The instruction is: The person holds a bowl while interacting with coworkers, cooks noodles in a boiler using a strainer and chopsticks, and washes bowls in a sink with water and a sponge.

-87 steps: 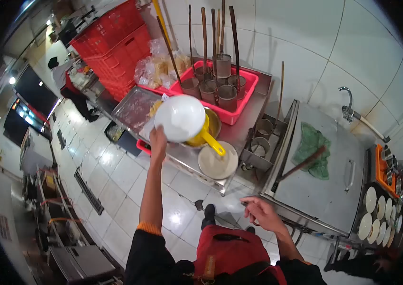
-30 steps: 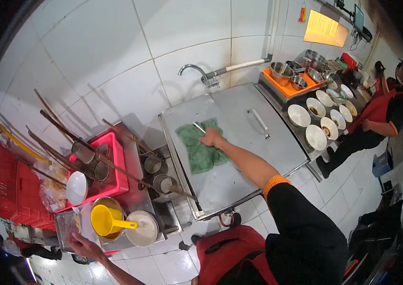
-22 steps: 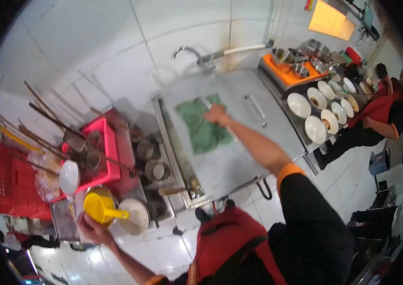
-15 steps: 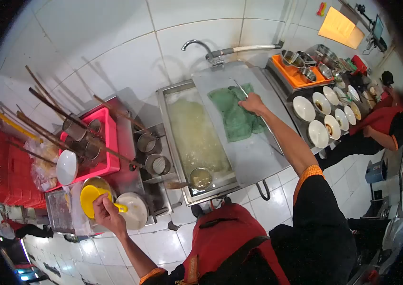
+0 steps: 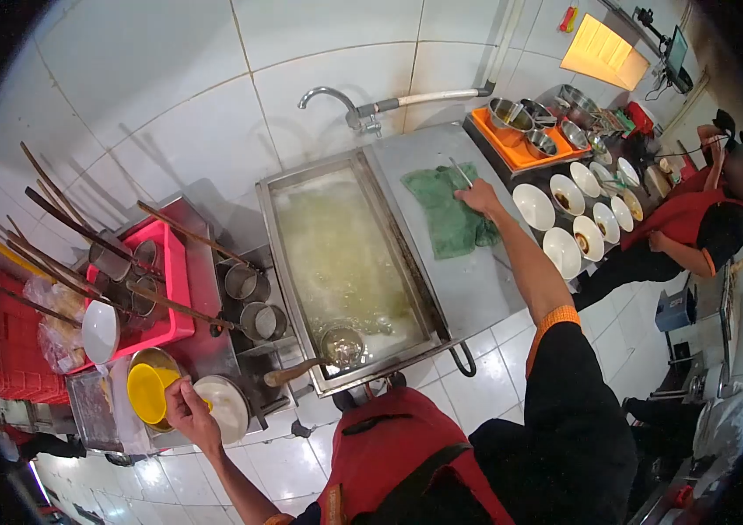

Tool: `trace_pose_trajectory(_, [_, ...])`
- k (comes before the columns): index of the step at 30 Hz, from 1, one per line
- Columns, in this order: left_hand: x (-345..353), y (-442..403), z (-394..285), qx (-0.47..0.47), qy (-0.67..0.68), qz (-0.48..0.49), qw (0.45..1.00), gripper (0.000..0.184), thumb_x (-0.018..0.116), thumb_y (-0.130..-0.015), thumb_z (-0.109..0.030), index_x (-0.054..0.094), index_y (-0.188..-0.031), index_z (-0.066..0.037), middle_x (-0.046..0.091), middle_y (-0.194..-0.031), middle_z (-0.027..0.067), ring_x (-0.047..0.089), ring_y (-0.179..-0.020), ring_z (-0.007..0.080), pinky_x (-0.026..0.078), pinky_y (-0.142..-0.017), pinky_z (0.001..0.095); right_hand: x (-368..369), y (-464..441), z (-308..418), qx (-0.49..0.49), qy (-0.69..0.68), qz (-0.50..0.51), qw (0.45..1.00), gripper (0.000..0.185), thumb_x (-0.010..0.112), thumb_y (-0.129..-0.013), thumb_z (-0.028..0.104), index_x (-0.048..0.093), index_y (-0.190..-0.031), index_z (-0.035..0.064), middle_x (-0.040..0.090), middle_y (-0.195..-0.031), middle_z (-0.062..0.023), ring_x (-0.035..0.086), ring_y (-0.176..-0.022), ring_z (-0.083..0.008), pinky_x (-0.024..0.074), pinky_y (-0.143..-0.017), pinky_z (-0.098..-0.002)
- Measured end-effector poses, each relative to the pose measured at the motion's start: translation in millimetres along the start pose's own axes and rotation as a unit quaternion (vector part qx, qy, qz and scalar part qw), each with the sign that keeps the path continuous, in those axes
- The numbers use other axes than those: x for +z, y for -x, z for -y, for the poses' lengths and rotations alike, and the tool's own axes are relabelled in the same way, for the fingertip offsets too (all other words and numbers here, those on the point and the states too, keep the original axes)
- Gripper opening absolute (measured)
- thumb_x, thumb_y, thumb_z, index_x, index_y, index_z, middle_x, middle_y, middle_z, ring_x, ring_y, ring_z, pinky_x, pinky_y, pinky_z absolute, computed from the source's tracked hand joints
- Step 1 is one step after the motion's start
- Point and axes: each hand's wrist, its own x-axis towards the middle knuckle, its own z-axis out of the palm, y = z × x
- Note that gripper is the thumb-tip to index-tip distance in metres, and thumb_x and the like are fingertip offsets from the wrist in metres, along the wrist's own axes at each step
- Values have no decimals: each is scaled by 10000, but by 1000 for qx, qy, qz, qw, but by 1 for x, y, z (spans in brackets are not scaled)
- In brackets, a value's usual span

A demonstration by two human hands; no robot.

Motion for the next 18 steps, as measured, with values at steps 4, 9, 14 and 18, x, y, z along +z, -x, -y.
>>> trace_pose_trajectory(4, [14, 7, -1, -4, 6, 26, 1000, 180, 467, -909, -172, 565, -897, -22, 384, -597, -46, 325, -502, 23, 268, -444, 178, -5, -3, 8, 15, 90, -31, 995, 545, 665, -694, 371, 569, -1025, -52, 576, -1039, -239, 557, -986, -351, 444, -837, -390])
trace_pose_trajectory(9, [40, 19, -4, -7, 62, 95, 994, 437, 446, -890, -424, 571, -937, -7, 444, -631, -20, 409, -549, 73, 342, -534, 217, -1, 1, 6, -20, 118, -60, 991, 559, 657, -688, 404, 586, -994, -59, 589, -1012, -241, 571, -961, -348, 450, -826, -394])
trace_pose_trajectory(14, [96, 32, -33, 99, 267, 160, 945, 612, 537, -804, -477, 442, -1176, -1, 516, -849, 62, 509, -753, 134, 415, -691, 268, -4, -6, -1, -57, 175, -90, 979, 614, 624, -716, 461, 577, -976, -92, 577, -993, -281, 563, -962, -390, 458, -792, -421])
trace_pose_trajectory(18, [140, 57, -58, 12, 273, 217, 937, 322, 626, -782, -178, 490, -1009, 5, 529, -869, 61, 516, -749, 117, 418, -689, 250, -52, 36, 30, -209, 150, -136, 957, 465, 447, -864, 358, 584, -816, -84, 594, -772, -256, 582, -785, -411, 450, -694, -444])
